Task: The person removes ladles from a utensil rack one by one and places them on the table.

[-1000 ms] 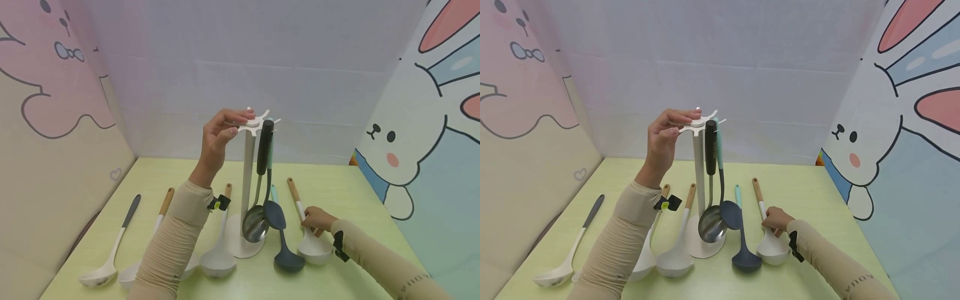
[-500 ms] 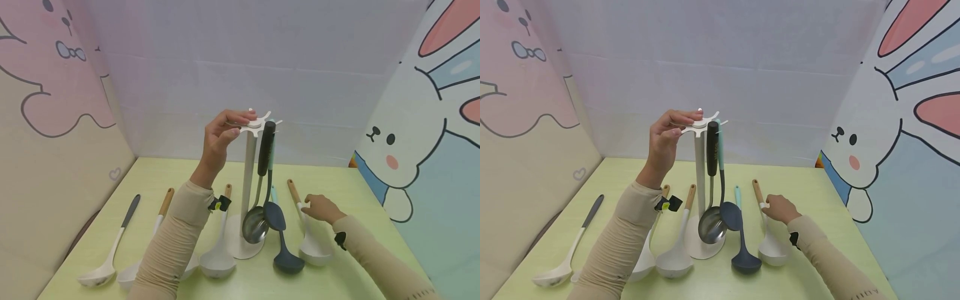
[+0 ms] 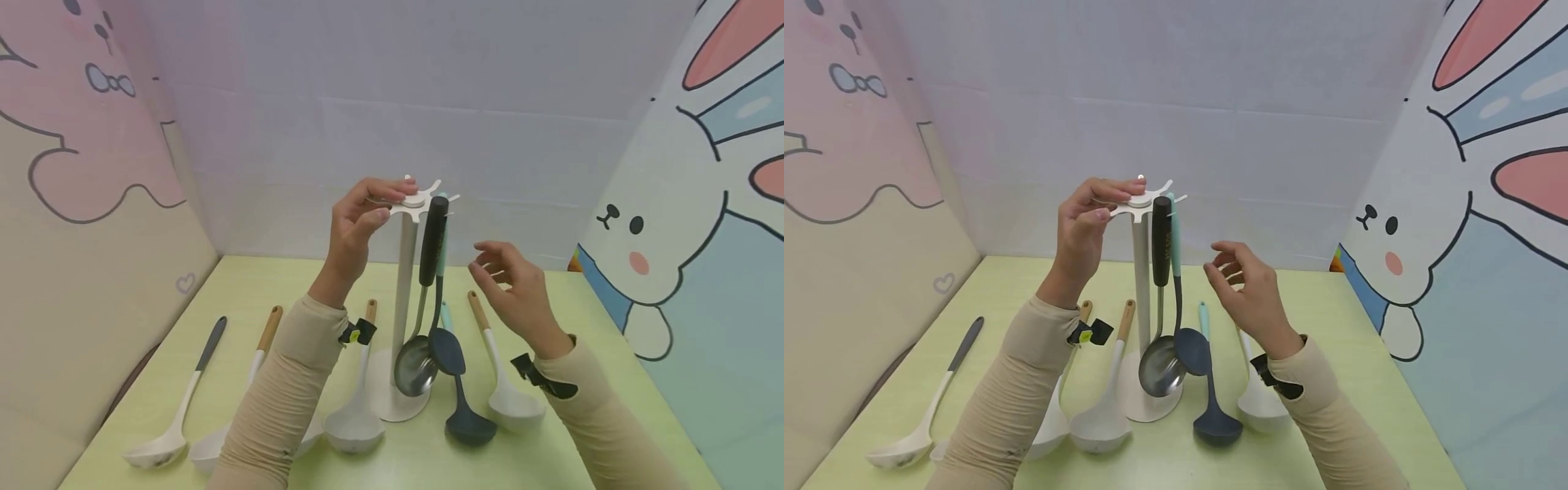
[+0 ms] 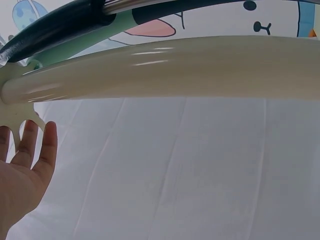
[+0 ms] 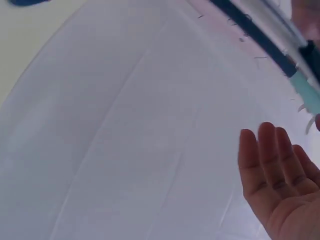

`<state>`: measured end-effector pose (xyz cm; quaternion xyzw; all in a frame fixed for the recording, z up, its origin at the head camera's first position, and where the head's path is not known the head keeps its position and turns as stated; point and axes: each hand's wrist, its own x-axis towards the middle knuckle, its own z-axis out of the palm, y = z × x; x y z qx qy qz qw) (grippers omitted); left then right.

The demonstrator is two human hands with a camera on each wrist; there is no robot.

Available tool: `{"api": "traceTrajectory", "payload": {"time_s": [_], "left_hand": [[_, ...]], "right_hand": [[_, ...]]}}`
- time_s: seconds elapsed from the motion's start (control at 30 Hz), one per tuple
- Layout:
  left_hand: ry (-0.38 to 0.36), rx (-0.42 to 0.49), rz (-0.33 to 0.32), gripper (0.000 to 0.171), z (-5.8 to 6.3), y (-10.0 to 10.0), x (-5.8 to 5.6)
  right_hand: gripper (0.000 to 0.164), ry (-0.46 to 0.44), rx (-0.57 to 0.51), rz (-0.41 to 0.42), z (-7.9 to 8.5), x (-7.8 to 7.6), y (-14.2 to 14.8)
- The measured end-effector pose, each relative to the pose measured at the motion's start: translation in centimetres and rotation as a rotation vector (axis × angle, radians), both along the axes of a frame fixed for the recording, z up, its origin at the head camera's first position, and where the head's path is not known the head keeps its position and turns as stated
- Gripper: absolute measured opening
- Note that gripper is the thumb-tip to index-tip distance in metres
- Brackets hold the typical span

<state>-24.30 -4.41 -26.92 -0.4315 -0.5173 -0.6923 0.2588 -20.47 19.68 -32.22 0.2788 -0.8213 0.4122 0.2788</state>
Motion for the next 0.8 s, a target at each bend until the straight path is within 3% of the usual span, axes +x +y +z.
{"api": "traceTrajectory", "payload": {"time_s": [0.17,0.3,0.5,0.8], "left_hand": [[-0.013,0.005,-0.004,0.024,0.0,-0.1,0.1],[-0.02,0.008,-0.008,0.022,-0.1,0.0,0.1],[-0.021,0.006,-0.004,0.022,-0.1,0.2,0.2],[-0.014,0.018,0.016,0.022,0.1,0.4,0.5]], "right_hand": [[0.038,0.162,-0.151,0.157,1.1,1.5,-2.9],[0.043,0.226,-0.156,0.172,1.3,1.8,-4.5],[0.052,0.253,-0.17,0.121,1.3,1.8,-6.0],[0.061,0.314,-0.107,-0.052,1.5,2.2,-7.5]]}}
